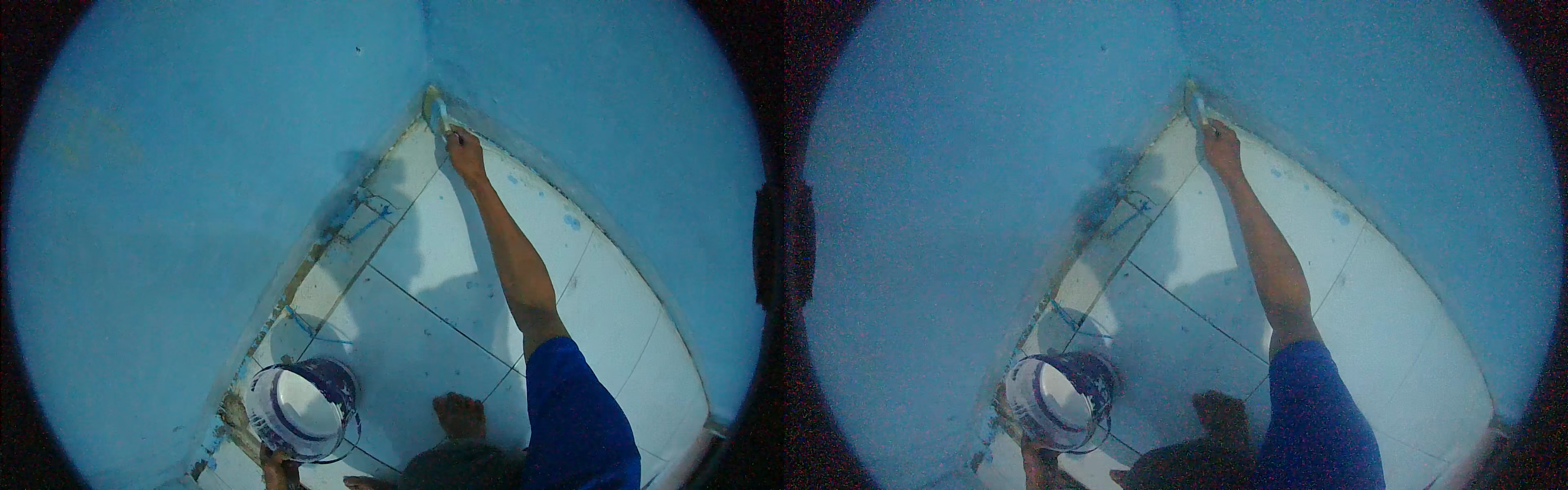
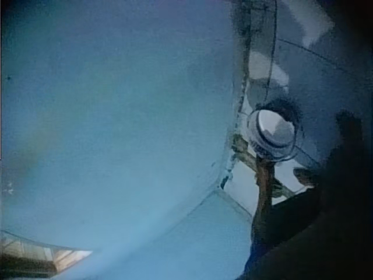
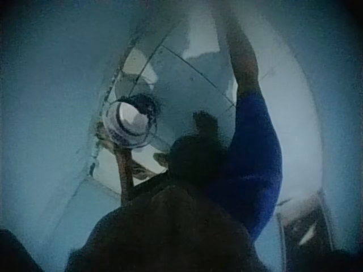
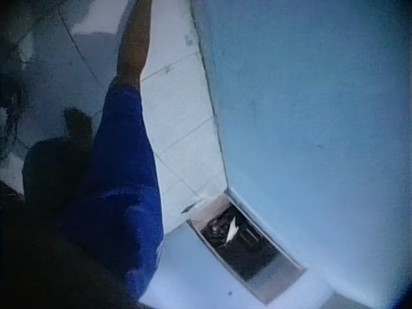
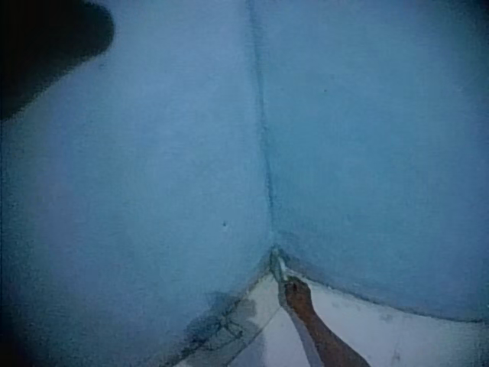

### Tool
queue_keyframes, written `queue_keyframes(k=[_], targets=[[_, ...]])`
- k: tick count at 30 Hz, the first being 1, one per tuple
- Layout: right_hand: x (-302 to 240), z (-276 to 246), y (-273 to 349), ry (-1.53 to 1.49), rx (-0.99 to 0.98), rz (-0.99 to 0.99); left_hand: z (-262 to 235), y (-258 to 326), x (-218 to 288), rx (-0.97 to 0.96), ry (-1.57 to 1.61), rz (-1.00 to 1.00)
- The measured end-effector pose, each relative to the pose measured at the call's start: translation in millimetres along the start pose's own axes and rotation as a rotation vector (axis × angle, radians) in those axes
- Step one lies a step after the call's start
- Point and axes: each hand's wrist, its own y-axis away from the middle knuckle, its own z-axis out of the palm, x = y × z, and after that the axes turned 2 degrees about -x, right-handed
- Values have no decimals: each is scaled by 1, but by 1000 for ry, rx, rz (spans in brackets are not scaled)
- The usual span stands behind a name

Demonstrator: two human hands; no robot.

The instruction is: The person paints the lower section of a tiled wall with white paint using a brush, then moves to an outdoor area to mix blue paint in a bucket using a roller and a small container.

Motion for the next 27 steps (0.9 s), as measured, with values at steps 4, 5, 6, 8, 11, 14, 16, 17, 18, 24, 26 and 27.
queue_keyframes(k=[4, 5, 6, 8, 11, 14, 16, 17, 18, 24, 26, 27], targets=[[5, 6, -16, 42, 111, -29, -3, -4, -14, -5, 9, -11], [5, 7, -20, 78, 139, -56, -2, -4, -18, -9, 11, -10], [5, 7, -24, 115, 168, -83, -3, -4, -20, -14, 10, -8], [0, 10, -24, 121, 165, -75, -3, -6, -27, -17, 17, -8], [-15, 29, -1, 61, 88, -30, -7, -6, -31, -3, 22, -6], [-12, 42, 34, 102, 84, -72, -5, -14, -35, -17, 30, -9], [-20, 53, 73, 9, 29, -82, -12, -11, -39, 1, 38, -2], [-17, 48, 73, 14, 24, -93, -11, -14, -40, -1, 39, -2], [-13, 41, 73, 17, 17, -104, -13, -15, -41, 0, 42, 0], [-11, 13, 22, -9, 156, -54, -16, -21, -47, 5, 62, -4], [3, 11, 3, 30, 203, -99, -15, -24, -48, 1, 66, -5], [7, 13, -3, 46, 220, -116, -15, -24, -49, 3, 70, -5]])
